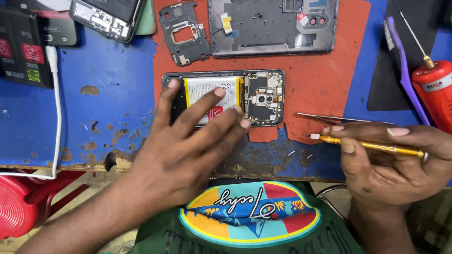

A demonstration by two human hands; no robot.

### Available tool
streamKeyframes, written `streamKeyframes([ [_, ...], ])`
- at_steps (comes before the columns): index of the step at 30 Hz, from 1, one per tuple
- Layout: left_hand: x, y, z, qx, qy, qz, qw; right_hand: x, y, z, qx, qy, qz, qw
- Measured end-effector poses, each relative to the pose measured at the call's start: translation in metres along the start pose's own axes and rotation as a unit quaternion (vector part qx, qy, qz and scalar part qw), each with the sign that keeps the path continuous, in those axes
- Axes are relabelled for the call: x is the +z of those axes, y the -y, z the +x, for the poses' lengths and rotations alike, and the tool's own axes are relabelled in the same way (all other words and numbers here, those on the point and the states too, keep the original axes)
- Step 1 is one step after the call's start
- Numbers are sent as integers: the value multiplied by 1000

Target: The person uses tweezers and a screwdriver to remove and reattach small components inside a disassembled smartphone. They then use a hot air gun on the motherboard area and briefly test the screen before continuing work on the internal parts.

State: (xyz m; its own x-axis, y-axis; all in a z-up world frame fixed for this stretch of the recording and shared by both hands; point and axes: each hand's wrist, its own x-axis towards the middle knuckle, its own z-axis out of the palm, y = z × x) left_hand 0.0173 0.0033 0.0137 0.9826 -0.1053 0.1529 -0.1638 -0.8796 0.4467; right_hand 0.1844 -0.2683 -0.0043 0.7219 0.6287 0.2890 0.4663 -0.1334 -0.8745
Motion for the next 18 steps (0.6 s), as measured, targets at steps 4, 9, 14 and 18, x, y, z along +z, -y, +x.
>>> streamKeyframes([
  [4,-4,4,-3,-29,-24,-32,999,-1,-3,-1,-9,-5,-14,1000],
  [9,0,5,-3,-6,-25,14,1000,0,-2,0,-10,0,-6,1000],
  [14,3,5,-3,23,2,56,998,0,-6,4,-19,-3,-28,999],
  [18,4,5,-5,35,25,97,994,0,-5,5,-24,4,-27,999],
])
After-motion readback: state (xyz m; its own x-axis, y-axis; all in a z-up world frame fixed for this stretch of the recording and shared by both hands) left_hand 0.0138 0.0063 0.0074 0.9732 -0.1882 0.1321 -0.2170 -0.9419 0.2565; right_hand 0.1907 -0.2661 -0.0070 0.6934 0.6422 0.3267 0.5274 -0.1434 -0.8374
